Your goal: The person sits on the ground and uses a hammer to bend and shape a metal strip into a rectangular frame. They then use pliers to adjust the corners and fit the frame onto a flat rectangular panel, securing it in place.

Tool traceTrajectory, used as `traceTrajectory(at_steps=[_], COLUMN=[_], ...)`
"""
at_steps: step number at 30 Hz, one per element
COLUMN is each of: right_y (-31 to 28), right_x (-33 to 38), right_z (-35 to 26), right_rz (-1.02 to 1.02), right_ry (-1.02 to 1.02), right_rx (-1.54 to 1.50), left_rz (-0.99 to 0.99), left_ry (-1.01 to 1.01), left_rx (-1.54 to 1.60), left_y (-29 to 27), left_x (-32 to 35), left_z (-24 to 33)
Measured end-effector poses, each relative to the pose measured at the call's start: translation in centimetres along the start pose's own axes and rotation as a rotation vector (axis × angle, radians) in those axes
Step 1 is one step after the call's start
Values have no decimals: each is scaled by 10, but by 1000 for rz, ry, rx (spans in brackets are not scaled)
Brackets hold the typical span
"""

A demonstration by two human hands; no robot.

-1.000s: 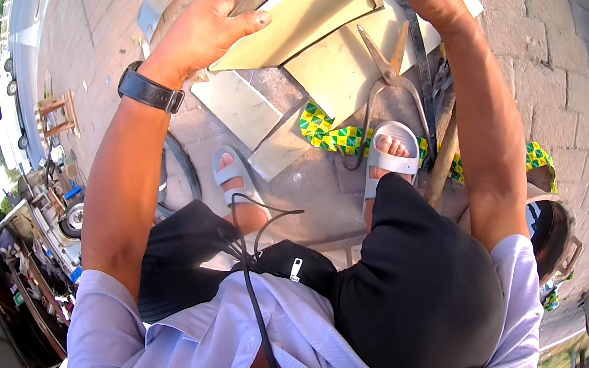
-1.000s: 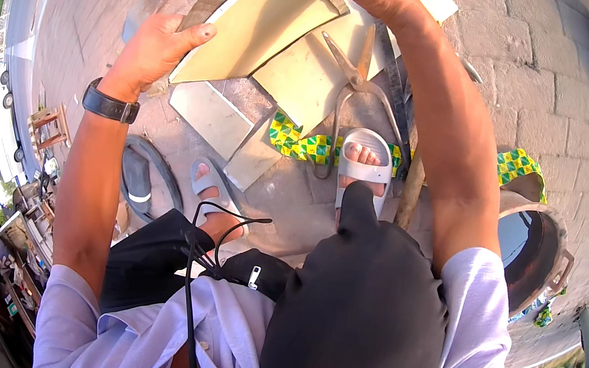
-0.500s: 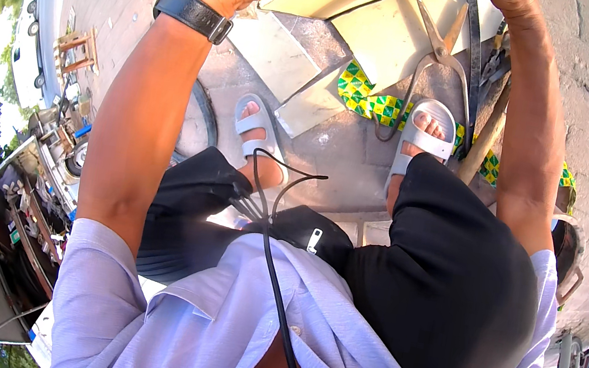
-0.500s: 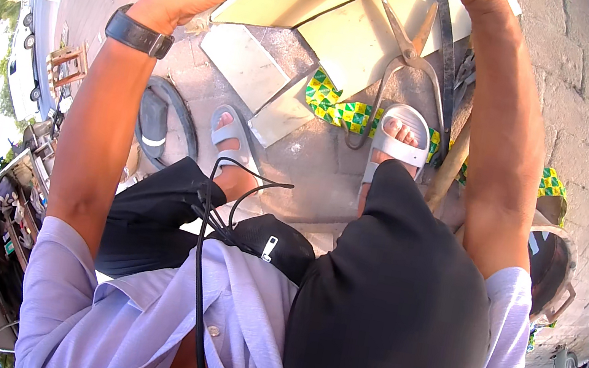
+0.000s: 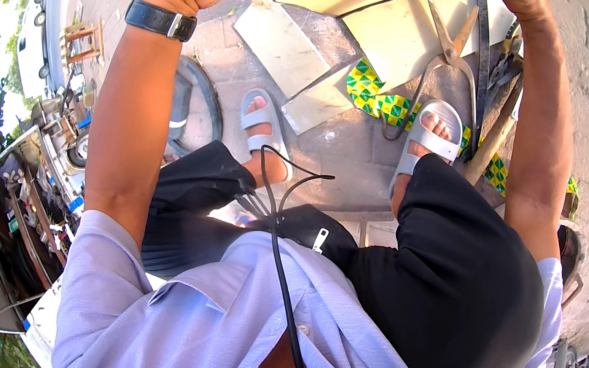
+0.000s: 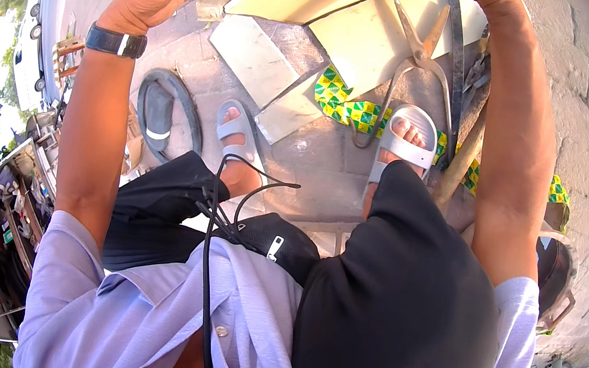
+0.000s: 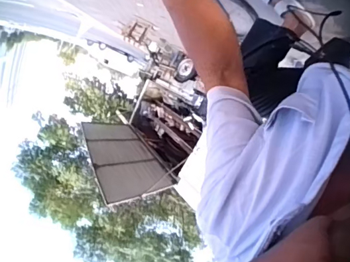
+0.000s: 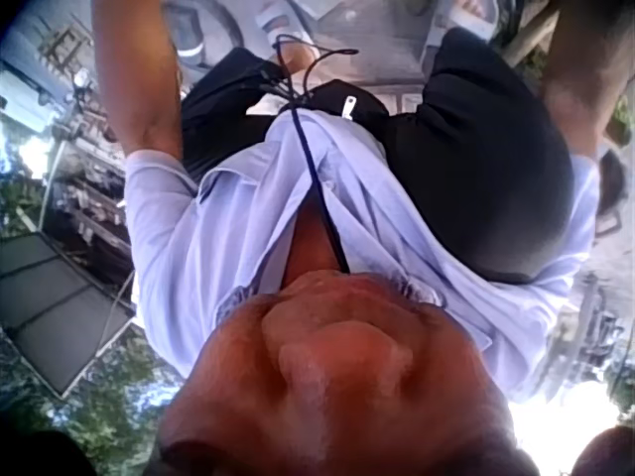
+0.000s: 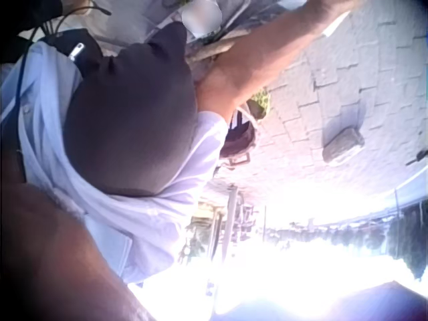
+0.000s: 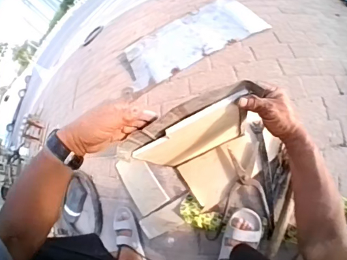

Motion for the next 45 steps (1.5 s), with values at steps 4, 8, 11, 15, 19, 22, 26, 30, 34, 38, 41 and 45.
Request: traceTrajectory(at_steps=[4,8,11,15,19,22,26,30,34,38,41,45], right_y=[3,2,6,6,-6,-7,4,8,3,3,4,4], right_x=[-3,-4,-3,-5,7,6,-3,-3,-1,-1,-1,0], right_z=[-2,3,5,11,28,32,24,24,26,21,22,22], right_rz=[1,-9,1,48,132,136,102,112,89,75,67,63], right_ry=[-25,17,36,14,146,157,75,85,83,91,82,90], right_rx=[32,-11,-55,-104,-72,-164,-270,-284,-285,-265,-257,-246], left_rz=[26,227,277,434,545,492,372,414,393,329,333,385], left_ry=[-109,-87,-113,193,261,223,278,360,316,355,420,475], left_rx=[230,150,44,-50,-116,-222,-186,-257,-250,-223,-222,-266], left_y=[-40,-24,3,30,36,32,37,43,48,46,47,46], left_x=[35,47,46,37,35,39,48,48,50,53,54,50], left_z=[-57,-130,-143,-121,-127,-123,-113,-116,-120,-119,-121,-129])
Point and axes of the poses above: each hand's wrist, its own x-axis away from the middle knuckle, its own y-axis out of the palm, z = x × y, the point moved 6 cm from there along -x, towards the middle knuckle, and after that the axes turned 11 degrees about -y, right-handed, at the moved point
